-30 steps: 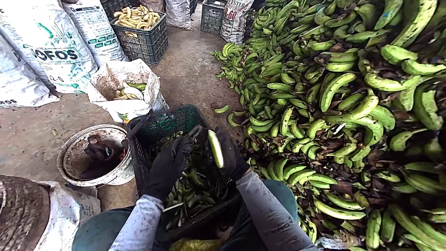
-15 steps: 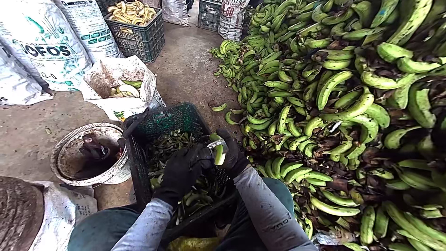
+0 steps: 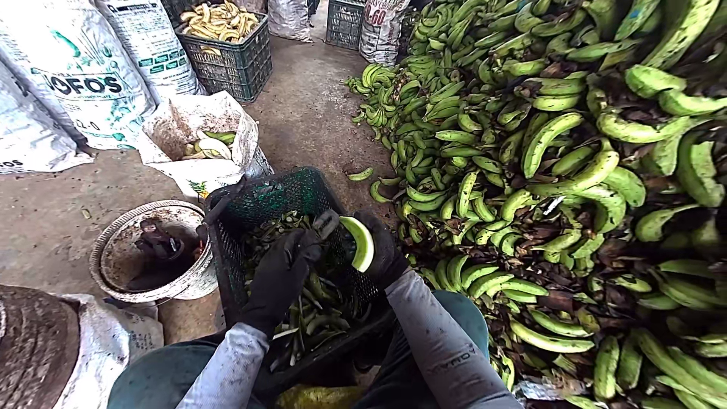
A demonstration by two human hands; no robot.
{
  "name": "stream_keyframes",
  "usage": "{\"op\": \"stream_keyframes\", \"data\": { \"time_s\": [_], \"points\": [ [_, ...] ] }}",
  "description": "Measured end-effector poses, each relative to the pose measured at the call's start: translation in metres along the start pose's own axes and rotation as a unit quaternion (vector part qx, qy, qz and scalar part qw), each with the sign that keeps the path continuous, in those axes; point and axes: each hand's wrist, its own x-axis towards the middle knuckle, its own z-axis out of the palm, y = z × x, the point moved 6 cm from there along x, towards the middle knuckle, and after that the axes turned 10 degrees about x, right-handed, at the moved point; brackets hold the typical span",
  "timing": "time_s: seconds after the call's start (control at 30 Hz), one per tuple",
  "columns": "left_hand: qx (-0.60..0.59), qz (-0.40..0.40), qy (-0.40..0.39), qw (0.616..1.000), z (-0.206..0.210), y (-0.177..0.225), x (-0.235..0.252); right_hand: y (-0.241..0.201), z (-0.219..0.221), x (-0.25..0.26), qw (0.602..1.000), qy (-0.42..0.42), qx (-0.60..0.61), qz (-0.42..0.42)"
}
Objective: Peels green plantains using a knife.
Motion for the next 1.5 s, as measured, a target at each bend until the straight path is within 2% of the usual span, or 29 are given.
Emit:
{"op": "stream_keyframes", "data": {
  "time_s": [0.13, 0.2, 0.27, 0.37, 0.47, 0.57, 0.6, 0.67, 0.73, 0.83, 0.9, 0.93, 0.97, 1.0, 1.07, 1.13, 1.17, 1.23, 1.3, 1.33, 1.4, 1.47, 1.5],
  "points": [
    [0.137, 0.193, 0.025, 0.971, 0.011, 0.028, -0.017, -0.017, -0.014, 0.001, 0.998, -0.037, -0.032, -0.033],
    [0.162, 0.225, 0.022, 0.961, 0.021, 0.035, -0.020, -0.015, -0.018, 0.003, 0.999, -0.017, -0.032, -0.019],
    [0.160, 0.186, 0.006, 0.970, 0.029, 0.035, -0.016, -0.005, -0.015, 0.000, 0.999, -0.011, -0.044, -0.012],
    [0.132, 0.056, -0.029, 0.989, 0.028, 0.026, -0.005, 0.011, -0.002, -0.002, 0.997, -0.040, -0.069, -0.012],
    [0.068, -0.057, 0.001, 0.996, 0.014, 0.006, 0.005, 0.015, 0.007, -0.002, 0.987, -0.088, -0.126, -0.041],
    [-0.028, -0.115, 0.056, 0.991, -0.010, -0.016, 0.006, 0.005, 0.007, -0.009, 0.977, -0.025, -0.185, -0.103],
    [-0.083, -0.124, 0.072, 0.986, -0.014, -0.022, 0.006, -0.003, 0.005, -0.013, 0.947, 0.000, -0.281, -0.153],
    [-0.237, -0.128, 0.074, 0.960, -0.012, -0.028, 0.004, -0.011, 0.010, -0.019, 0.857, 0.078, -0.465, -0.208],
    [-0.414, -0.128, 0.051, 0.900, -0.001, -0.023, 0.001, -0.005, 0.023, -0.020, 0.795, 0.122, -0.547, -0.231],
    [-0.545, -0.114, -0.011, 0.830, 0.015, -0.007, -0.008, 0.023, 0.056, -0.021, 0.701, 0.041, -0.644, -0.303],
    [-0.555, -0.086, -0.041, 0.826, 0.015, -0.004, -0.016, 0.042, 0.077, -0.022, 0.682, -0.027, -0.644, -0.345],
    [-0.550, -0.087, -0.029, 0.830, 0.010, -0.008, -0.020, 0.048, 0.080, -0.018, 0.703, -0.034, -0.625, -0.337],
    [-0.539, -0.089, 0.001, 0.838, 0.000, -0.015, -0.025, 0.052, 0.077, -0.011, 0.741, -0.022, -0.599, -0.302],
    [-0.515, -0.099, 0.052, 0.850, -0.015, -0.022, -0.028, 0.054, 0.070, -0.001, 0.771, -0.002, -0.579, -0.265],
    [-0.432, -0.088, 0.142, 0.886, -0.056, -0.032, -0.039, 0.057, 0.046, 0.020, 0.781, 0.041, -0.595, -0.186],
    [-0.355, -0.115, 0.257, 0.891, -0.102, -0.050, -0.058, 0.064, 0.013, 0.041, 0.736, 0.090, -0.665, -0.083],
    [-0.305, -0.104, 0.316, 0.892, -0.125, -0.064, -0.072, 0.070, -0.006, 0.051, 0.689, 0.101, -0.717, -0.022],
    [-0.244, -0.046, 0.432, 0.867, -0.169, -0.094, -0.099, 0.085, -0.044, 0.061, 0.602, 0.116, -0.785, 0.084],
    [-0.174, -0.046, 0.518, 0.836, -0.211, -0.123, -0.124, 0.099, -0.076, 0.067, 0.545, 0.119, -0.817, 0.145],
    [-0.135, -0.077, 0.540, 0.827, -0.228, -0.140, -0.138, 0.104, -0.088, 0.070, 0.520, 0.119, -0.829, 0.167],
    [-0.056, -0.180, 0.561, 0.806, -0.253, -0.172, -0.162, 0.112, -0.103, 0.070, 0.507, 0.122, -0.828, 0.206],
    [-0.016, -0.250, 0.559, 0.791, -0.267, -0.184, -0.175, 0.119, -0.110, 0.070, 0.494, 0.118, -0.833, 0.218],
    [-0.018, -0.255, 0.562, 0.787, -0.268, -0.181, -0.174, 0.123, -0.113, 0.072, 0.476, 0.108, -0.845, 0.219]
  ]
}}
